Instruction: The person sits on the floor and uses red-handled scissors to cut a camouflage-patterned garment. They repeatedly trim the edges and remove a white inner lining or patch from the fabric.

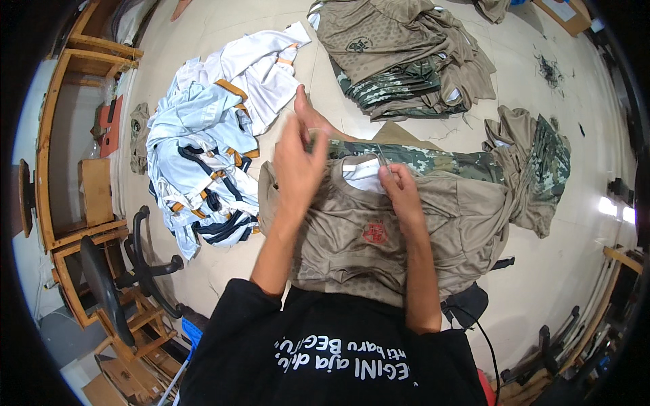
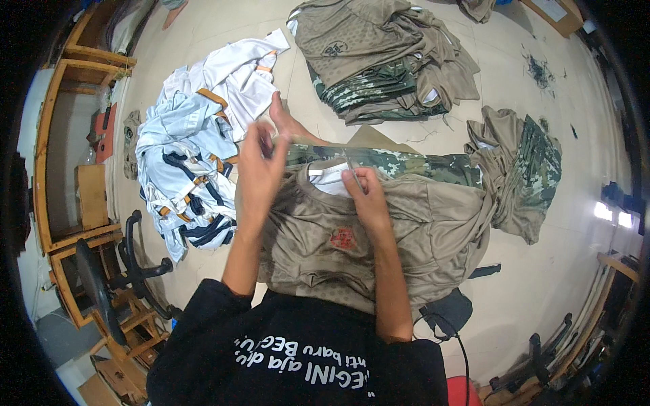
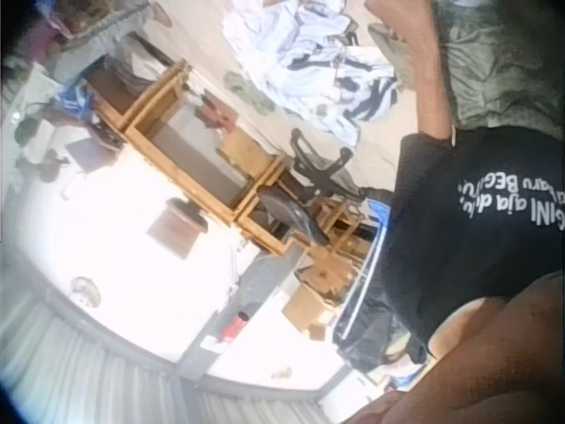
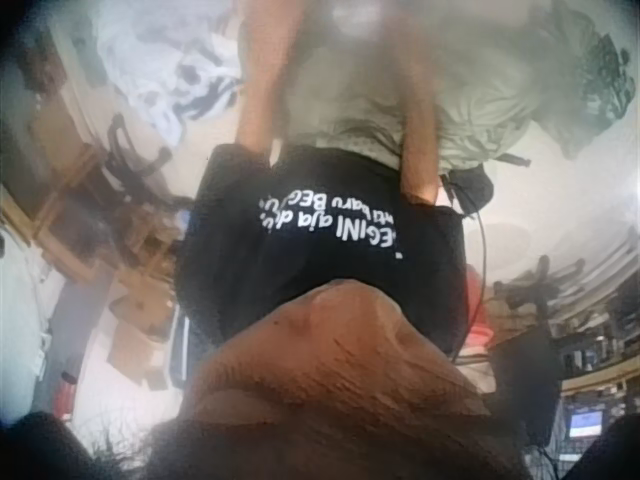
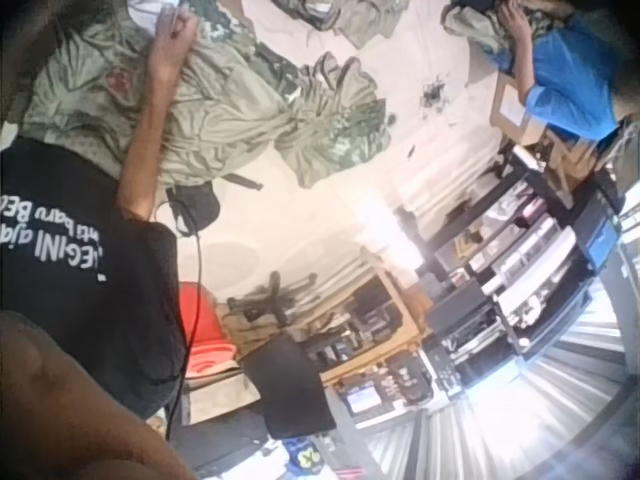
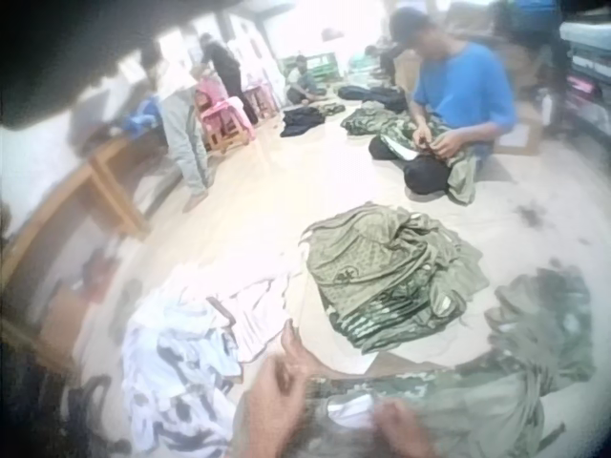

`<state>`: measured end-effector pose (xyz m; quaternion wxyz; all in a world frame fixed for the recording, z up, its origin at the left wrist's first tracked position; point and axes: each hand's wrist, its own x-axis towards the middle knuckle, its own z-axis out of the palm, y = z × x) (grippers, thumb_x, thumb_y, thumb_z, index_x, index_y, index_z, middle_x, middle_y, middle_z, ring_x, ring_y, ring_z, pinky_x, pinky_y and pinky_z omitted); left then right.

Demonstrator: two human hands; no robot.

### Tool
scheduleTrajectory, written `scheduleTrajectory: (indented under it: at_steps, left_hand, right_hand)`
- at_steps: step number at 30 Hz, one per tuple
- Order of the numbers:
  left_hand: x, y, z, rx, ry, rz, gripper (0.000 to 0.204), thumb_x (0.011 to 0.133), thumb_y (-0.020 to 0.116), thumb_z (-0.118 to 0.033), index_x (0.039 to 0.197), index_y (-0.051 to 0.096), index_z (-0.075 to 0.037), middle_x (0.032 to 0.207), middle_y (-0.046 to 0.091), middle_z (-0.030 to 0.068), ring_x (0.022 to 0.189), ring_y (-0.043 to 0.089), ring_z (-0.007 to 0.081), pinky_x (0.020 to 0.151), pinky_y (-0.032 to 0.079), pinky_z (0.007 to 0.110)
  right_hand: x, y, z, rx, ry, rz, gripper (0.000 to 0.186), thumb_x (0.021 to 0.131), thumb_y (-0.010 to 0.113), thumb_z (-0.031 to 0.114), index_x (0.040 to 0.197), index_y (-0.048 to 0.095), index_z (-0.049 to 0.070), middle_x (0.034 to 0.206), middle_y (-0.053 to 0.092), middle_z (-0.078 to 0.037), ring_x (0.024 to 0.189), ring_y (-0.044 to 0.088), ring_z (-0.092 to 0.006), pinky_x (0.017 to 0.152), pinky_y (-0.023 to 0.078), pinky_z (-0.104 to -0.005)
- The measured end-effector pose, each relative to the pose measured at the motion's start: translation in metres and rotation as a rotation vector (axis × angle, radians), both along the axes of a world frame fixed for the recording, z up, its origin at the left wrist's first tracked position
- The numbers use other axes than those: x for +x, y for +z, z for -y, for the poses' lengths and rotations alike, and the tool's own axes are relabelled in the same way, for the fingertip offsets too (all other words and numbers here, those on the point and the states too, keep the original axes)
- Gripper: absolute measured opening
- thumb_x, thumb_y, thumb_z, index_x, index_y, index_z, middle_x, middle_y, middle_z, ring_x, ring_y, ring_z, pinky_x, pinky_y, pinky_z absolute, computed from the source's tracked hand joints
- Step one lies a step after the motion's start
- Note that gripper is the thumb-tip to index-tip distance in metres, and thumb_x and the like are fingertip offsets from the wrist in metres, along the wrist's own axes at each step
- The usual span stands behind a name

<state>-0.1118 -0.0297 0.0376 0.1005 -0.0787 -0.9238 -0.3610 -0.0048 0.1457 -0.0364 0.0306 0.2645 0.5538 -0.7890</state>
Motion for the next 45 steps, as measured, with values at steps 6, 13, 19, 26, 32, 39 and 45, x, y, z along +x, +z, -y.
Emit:
scheduleTrajectory:
  at_steps: [6, 13, 19, 26, 32, 39, 45]
  left_hand:
    - [0.069, -0.047, 0.005, 0.030, -0.042, 0.142, 0.034, 0.078, 0.076, -0.008, 0.101, 0.051, -0.001, 0.082, 0.057, 0.0159, 0.074, 0.060, 0.0352, 0.068, 0.049, 0.043]
    - [0.123, -0.037, 0.021, 0.060, -0.198, 0.079, 0.020, 0.080, 0.072, 0.002, 0.093, 0.057, -0.001, 0.093, 0.071, 0.0142, 0.080, 0.066, 0.0314, 0.075, 0.052, 0.038]
    - [0.144, -0.060, 0.023, 0.094, -0.234, 0.072, 0.018, 0.080, 0.071, 0.008, 0.090, 0.058, 0.000, 0.101, 0.074, 0.0147, 0.088, 0.067, 0.0336, 0.081, 0.051, 0.039]
    - [0.147, -0.063, 0.022, 0.097, -0.227, 0.045, 0.015, 0.085, 0.071, 0.005, 0.094, 0.060, 0.000, 0.102, 0.074, 0.0148, 0.090, 0.069, 0.0324, 0.080, 0.053, 0.039]
    - [0.134, -0.050, 0.011, 0.150, -0.137, 0.103, 0.011, 0.092, 0.071, -0.001, 0.101, 0.068, 0.002, 0.101, 0.070, 0.0159, 0.091, 0.071, 0.0301, 0.077, 0.055, 0.036]
    - [0.113, -0.053, 0.013, -0.027, -0.199, 0.177, 0.007, 0.096, 0.068, -0.006, 0.099, 0.069, 0.000, 0.097, 0.068, 0.0116, 0.079, 0.073, 0.0298, 0.069, 0.054, 0.038]
    - [0.110, -0.066, 0.019, 0.093, -0.153, 0.367, 0.009, 0.100, 0.060, -0.007, 0.103, 0.059, 0.002, 0.089, 0.066, 0.0158, 0.077, 0.069, 0.0337, 0.071, 0.053, 0.039]
  right_hand:
    - [-0.007, -0.019, 0.007, -0.046, 0.269, 0.066, 0.040, 0.106, 0.059, 0.037, 0.110, 0.075, 0.001, 0.089, 0.072, 0.001, 0.065, 0.042, -0.0029, 0.057, 0.032, -0.0216]
    - [-0.005, -0.025, 0.016, -0.036, 0.070, 0.098, 0.041, 0.106, 0.058, 0.037, 0.116, 0.076, 0.002, 0.086, 0.073, 0.002, 0.061, 0.039, -0.0020, 0.053, 0.030, -0.0225]
    - [0.010, -0.014, 0.018, -0.028, 0.001, 0.134, 0.027, 0.097, 0.072, 0.029, 0.099, 0.075, 0.003, 0.076, 0.066, 0.005, 0.058, 0.038, -0.0020, 0.052, 0.028, -0.0228]
    - [0.034, -0.024, 0.029, -0.136, 0.186, 0.192, 0.021, 0.083, 0.083, 0.020, 0.087, 0.071, 0.004, 0.069, 0.058, 0.007, 0.058, 0.042, -0.0032, 0.052, 0.030, -0.0249]
    - [0.035, -0.040, 0.021, -0.236, 0.228, 0.190, 0.018, 0.084, 0.082, 0.015, 0.092, 0.072, 0.003, 0.070, 0.055, 0.008, 0.058, 0.045, -0.0037, 0.052, 0.031, -0.0243]
    - [0.034, -0.029, 0.028, -0.103, 0.244, 0.168, 0.021, 0.085, 0.081, 0.015, 0.098, 0.073, 0.001, 0.078, 0.065, 0.002, 0.066, 0.057, -0.0062, 0.059, 0.044, -0.0225]
    - [0.034, -0.029, 0.027, -0.169, 0.229, 0.143, 0.015, 0.088, 0.077, 0.013, 0.097, 0.073, 0.001, 0.085, 0.068, 0.002, 0.078, 0.059, -0.0074, 0.071, 0.047, -0.0276]
